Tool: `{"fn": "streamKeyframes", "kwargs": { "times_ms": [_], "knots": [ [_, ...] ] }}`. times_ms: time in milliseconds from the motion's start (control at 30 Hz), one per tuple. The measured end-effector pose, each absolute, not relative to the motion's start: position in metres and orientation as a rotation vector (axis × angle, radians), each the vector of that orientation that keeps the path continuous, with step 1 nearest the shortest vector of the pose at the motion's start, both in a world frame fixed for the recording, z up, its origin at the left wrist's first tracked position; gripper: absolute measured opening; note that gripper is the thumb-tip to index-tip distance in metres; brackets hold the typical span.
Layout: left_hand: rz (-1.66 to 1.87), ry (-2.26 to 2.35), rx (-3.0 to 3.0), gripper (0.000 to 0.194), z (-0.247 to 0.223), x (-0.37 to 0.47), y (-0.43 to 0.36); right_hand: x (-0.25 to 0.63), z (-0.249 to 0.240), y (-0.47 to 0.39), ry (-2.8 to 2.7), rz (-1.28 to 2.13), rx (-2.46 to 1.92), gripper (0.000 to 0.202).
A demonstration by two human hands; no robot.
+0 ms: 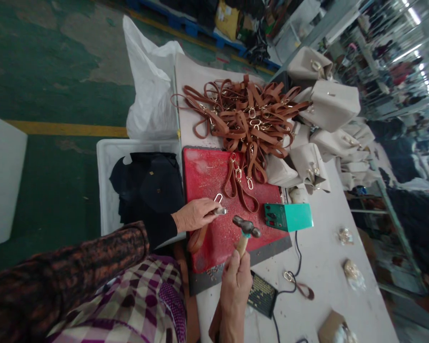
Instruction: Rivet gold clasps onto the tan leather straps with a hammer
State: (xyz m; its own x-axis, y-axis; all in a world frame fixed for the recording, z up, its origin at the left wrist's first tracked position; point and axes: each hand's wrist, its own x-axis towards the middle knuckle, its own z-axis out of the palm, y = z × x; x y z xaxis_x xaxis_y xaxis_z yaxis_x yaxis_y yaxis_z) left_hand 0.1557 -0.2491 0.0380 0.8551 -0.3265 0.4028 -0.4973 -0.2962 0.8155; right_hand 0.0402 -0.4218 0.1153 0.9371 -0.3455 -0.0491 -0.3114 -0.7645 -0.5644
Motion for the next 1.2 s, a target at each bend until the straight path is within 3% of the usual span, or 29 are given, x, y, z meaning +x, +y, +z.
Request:
{"fn": "streamKeyframes", "kwargs": {
  "times_ms": [233, 433, 667, 833, 1067, 1133, 1200],
  "knots": [
    [0.206, -0.626, 1.835, 0.01, 0.034, 0.156, -0.25, 0.049, 0.139, -0.404, 0.258, -0.121, -2.798, 0.052],
    [0.231, -0.606, 1.826, 0.013, 0.03, 0.159, -0.251, 0.055, 0.156, -0.399, 0.129, 0.039, -2.895, 0.047],
    [0.238, -0.617, 1.819, 0.01, 0.028, 0.158, -0.253, 0.049, 0.18, -0.403, 0.243, -0.391, -2.959, 0.047],
    [0.257, -0.645, 1.802, 0.013, 0.026, 0.158, -0.254, 0.058, 0.178, -0.401, 0.101, 0.032, -2.975, 0.046],
    [0.247, -0.645, 1.815, 0.01, 0.025, 0.158, -0.255, 0.051, 0.198, -0.402, 0.438, -0.602, -2.833, 0.048],
    [0.242, -0.646, 1.803, 0.011, 0.024, 0.158, -0.254, 0.054, 0.186, -0.404, 0.27, -0.478, -2.865, 0.049],
    [0.234, -0.645, 1.786, 0.013, 0.024, 0.158, -0.254, 0.059, 0.175, -0.408, 0.142, -0.147, -2.911, 0.049]
  ]
}}
